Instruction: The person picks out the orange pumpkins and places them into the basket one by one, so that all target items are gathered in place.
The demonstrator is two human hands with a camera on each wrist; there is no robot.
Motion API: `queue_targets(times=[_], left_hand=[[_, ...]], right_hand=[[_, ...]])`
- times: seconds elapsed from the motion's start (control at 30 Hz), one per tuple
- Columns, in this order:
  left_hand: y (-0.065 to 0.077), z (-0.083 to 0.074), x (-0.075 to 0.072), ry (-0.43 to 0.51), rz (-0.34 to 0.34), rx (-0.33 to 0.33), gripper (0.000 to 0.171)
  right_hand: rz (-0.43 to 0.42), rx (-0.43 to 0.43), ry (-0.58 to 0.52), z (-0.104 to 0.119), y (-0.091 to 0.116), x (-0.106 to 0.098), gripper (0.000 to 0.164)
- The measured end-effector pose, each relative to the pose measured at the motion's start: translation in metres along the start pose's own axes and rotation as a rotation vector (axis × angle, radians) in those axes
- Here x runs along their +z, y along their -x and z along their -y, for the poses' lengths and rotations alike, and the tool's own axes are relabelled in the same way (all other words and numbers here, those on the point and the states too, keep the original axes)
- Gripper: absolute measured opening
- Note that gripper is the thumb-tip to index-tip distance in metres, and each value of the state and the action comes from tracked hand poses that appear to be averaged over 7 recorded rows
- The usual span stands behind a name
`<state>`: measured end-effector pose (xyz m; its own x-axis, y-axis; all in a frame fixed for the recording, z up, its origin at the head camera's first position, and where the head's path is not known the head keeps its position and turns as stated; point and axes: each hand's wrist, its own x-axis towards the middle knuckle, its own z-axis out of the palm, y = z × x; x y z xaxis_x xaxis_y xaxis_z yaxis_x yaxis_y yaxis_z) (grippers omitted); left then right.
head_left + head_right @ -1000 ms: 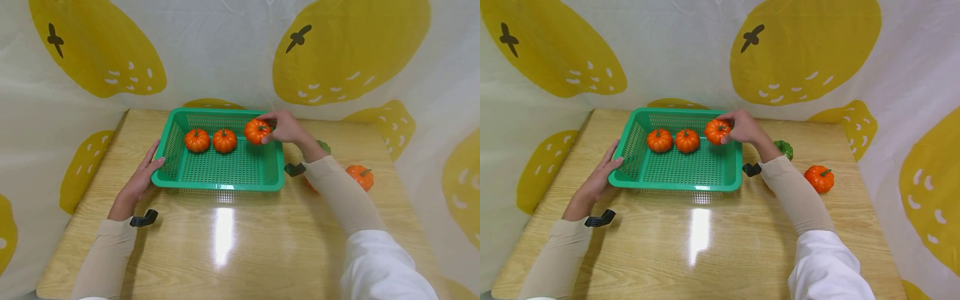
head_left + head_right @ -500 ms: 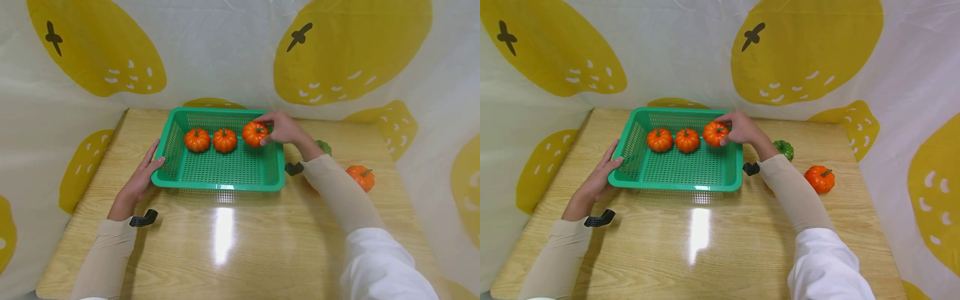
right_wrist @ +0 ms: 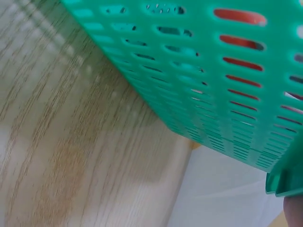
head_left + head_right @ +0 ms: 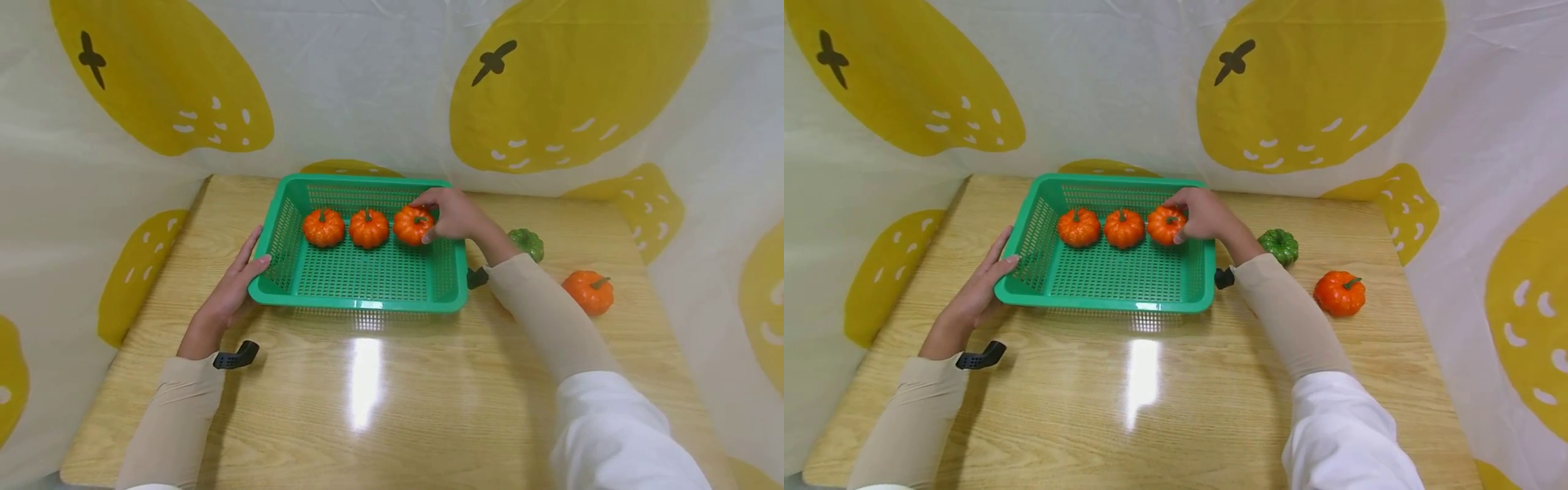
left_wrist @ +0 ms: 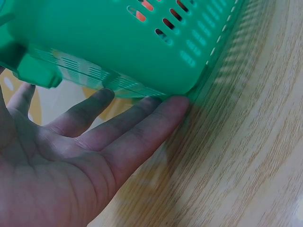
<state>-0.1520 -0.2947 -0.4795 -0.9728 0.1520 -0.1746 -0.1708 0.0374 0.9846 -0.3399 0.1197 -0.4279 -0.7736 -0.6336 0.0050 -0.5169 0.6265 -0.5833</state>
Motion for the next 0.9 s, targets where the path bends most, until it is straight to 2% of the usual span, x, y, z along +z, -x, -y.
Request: queue_targets(times=[0.13,0.33,0.67,0.8,0.9], left_hand=[[0.0004,-0.0014,0.0003,0.017,-0.003,-0.008,0.067],[-0.0009,-0.0026,0.0011,0.032,0.003,-0.010,0.067],[-0.0005,-0.0026,0.0015,0.027,0.000,-0.006,0.067],[-0.0011,-0.0013,0.0016,0.010,-0.010,-0.004,0.067],[-0.0021,0.0001,0.0019,0.010,-0.013,-0.010,0.067]], right_hand=[[0.010,-0.015,0.046,0.0001,-0.0004,-0.0003,0.070],[0.046,-0.038,0.197,0.0009,-0.0018,0.0015,0.070],[0.094,-0.048,0.384,0.0078,0.0005,0.0078,0.064],[0.111,-0.056,0.347,0.0068,0.0004,0.0075,0.059],[0.109,-0.057,0.232,0.0039,0.0023,0.0046,0.056]])
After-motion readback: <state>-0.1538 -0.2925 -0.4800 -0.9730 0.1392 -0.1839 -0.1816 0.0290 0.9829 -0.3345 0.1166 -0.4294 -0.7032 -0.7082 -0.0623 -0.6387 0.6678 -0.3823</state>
